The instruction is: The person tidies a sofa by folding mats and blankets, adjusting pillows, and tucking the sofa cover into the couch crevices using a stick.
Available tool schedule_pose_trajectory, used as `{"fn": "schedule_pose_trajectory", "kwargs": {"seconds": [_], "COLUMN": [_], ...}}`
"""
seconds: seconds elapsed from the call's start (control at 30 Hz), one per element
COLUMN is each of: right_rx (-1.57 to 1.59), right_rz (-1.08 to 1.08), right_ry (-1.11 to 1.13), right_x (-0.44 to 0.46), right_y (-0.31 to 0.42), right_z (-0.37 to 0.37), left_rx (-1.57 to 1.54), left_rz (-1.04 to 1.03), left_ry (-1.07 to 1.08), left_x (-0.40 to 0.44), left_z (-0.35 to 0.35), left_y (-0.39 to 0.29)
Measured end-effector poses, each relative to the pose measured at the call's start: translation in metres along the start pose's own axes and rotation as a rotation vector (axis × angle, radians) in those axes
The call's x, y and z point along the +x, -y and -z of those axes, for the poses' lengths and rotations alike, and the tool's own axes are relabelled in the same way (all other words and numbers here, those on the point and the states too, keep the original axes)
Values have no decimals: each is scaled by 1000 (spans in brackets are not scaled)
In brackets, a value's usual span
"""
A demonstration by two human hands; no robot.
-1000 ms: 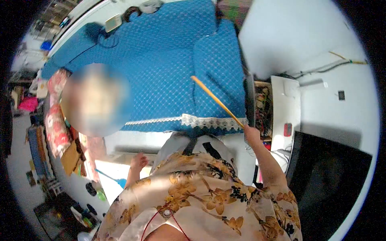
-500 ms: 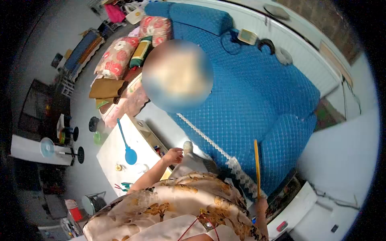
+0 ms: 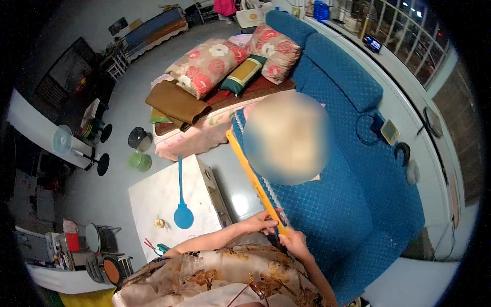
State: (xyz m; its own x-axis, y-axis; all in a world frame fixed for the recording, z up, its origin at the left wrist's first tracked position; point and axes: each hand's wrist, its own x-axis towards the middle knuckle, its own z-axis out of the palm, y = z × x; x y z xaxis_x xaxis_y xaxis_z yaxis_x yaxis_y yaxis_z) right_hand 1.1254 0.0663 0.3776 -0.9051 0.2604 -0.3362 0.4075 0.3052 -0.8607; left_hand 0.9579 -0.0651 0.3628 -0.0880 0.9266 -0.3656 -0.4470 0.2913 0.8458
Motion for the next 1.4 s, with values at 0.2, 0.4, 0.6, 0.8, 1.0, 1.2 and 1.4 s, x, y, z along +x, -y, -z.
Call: {"fn": "schedule_pose_trajectory", "kwargs": {"seconds": [0.2, 0.4, 0.6, 0.8, 1.0, 1.2, 1.4], "right_rx": [294, -64, -2, -400, -136, -579, -425], "right_rz": [28, 275, 210, 222, -144, -142, -87], "right_ry": [136, 124, 152, 148, 245, 281, 54], "right_x": [69, 133, 181, 201, 248, 306, 329], "right_y": [49, 46, 27, -1, -44, 106, 112], "right_z": [-4, 6, 31, 63, 61, 18, 14], "left_rx": [-278, -551, -230, 335, 190, -136, -44], "left_rz": [-195, -318, -262, 330, 697, 782, 937], "left_ry": [-90, -384, -1227, -1777, -1811, -1695, -1350], "left_x": [18, 34, 4, -81, -138, -189, -206], "left_z": [42, 65, 197, 297, 355, 388, 443], "left_y": [-24, -46, 12, 140, 207, 229, 249]}}
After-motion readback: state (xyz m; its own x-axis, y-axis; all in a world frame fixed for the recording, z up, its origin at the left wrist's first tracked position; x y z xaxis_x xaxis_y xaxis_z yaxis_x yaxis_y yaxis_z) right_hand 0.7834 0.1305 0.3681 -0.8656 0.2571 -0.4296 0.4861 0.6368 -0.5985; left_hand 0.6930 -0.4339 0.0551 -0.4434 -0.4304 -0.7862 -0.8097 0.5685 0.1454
